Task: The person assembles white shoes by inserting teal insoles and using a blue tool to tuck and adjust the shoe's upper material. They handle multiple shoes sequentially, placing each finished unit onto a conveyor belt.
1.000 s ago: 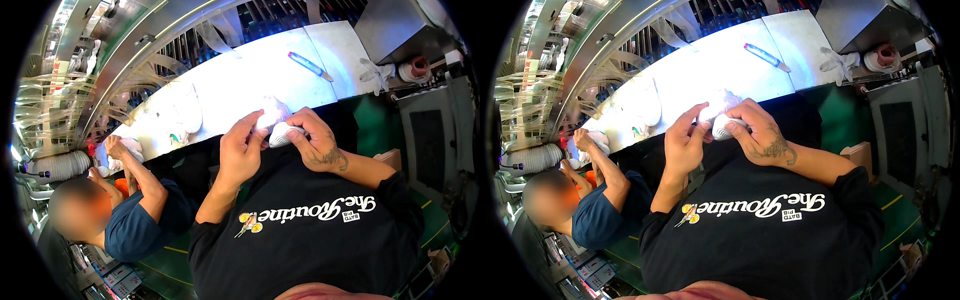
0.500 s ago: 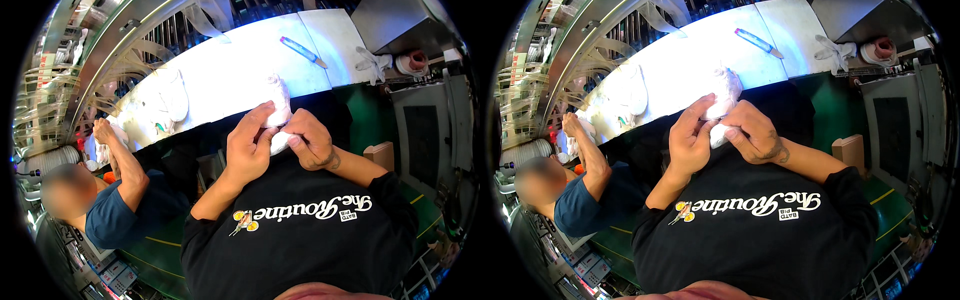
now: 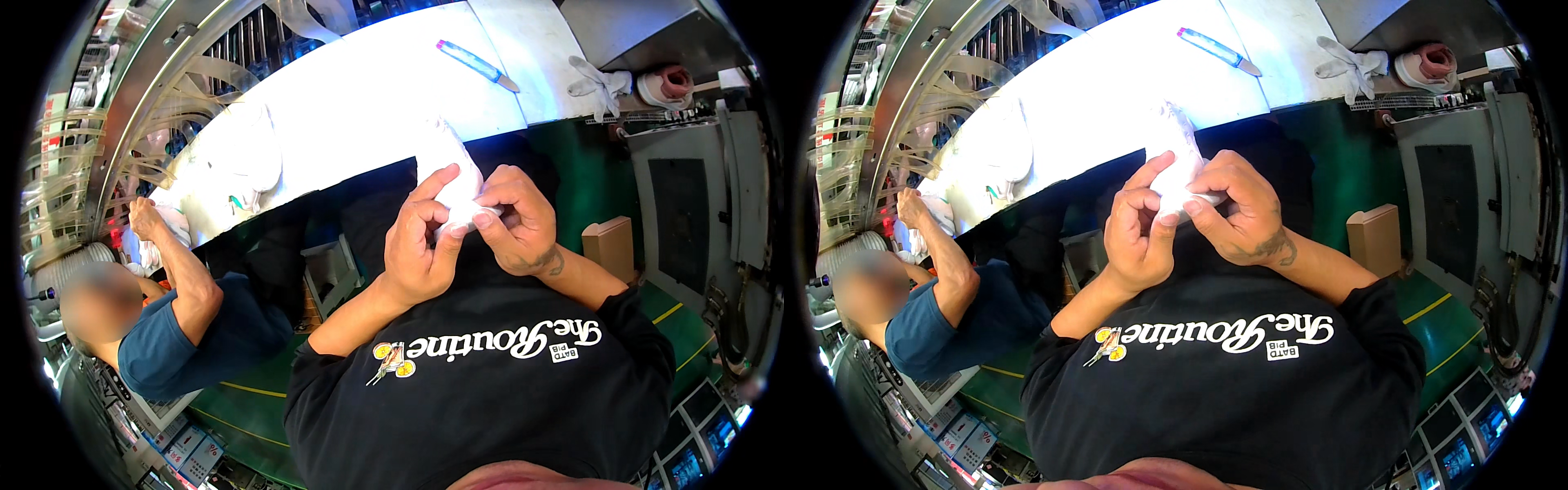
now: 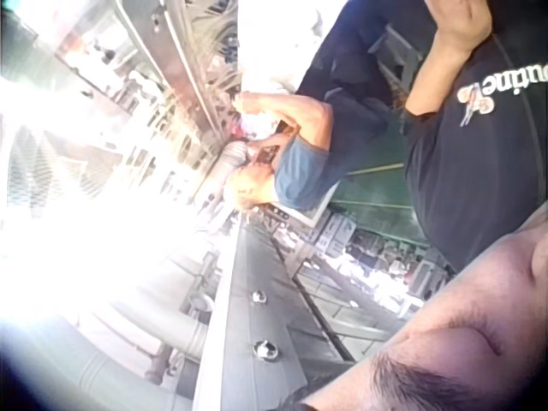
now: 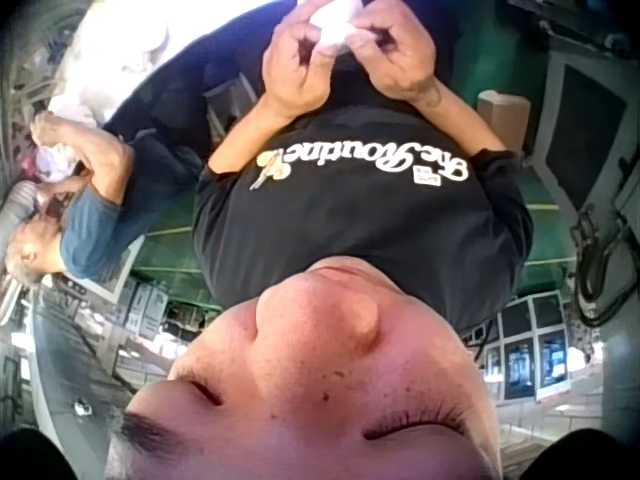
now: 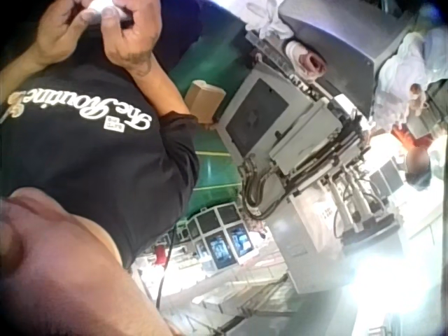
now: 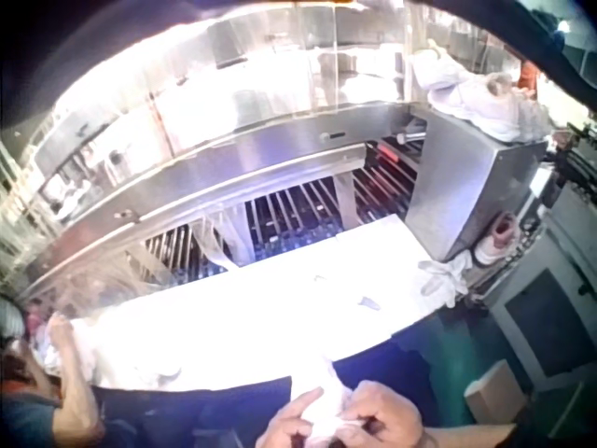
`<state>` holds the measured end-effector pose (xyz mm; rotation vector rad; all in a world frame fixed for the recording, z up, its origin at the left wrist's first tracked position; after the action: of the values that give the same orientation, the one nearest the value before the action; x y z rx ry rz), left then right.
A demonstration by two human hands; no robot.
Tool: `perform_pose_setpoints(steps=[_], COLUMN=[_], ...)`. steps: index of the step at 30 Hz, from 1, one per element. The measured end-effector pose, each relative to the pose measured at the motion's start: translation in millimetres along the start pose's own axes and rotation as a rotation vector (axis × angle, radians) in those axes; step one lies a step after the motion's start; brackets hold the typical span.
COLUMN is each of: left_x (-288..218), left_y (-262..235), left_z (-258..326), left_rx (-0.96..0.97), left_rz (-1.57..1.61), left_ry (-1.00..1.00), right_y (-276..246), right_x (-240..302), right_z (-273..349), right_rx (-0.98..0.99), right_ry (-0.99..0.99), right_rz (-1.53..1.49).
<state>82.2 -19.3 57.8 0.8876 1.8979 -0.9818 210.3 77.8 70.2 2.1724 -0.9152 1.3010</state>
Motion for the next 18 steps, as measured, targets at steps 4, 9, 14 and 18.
perform_pose_setpoints(steps=[4, 9, 14, 18], left_x=[4.9, 4.7, 10.3, 14.5], left_y=[0.2, -2.6, -5.9, -9.9], left_z=[2.4, -0.1, 0.4, 1.3], left_rx=[-0.02, -0.033, -0.032, -0.047], left_rz=[0.025, -0.029, -0.024, 0.006], left_ry=[-0.043, -0.026, -0.051, -0.084], right_y=[0.3, 4.1, 3.6, 7.2], right_x=[-2.4, -3.6, -3.9, -0.6], right_z=[1.9, 5.2, 3.1, -1.1], right_rx=[-0.009, 0.01, -0.046, -0.052], right_ry=[-0.028, -0.071, -0.065, -0.06], right_rz=[0.015, -0.001, 0.001, 0.026])
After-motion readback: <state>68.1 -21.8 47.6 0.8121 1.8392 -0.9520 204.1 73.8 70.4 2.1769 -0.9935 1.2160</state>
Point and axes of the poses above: each hand's wrist, its own z-axis away from the middle knuckle, its own y-axis out of the palm, x = y × z, the point moved 10 cm from there along -z, towards the middle knuckle, and after that the axes turned 9 degrees about -z, right-handed, at the moved point
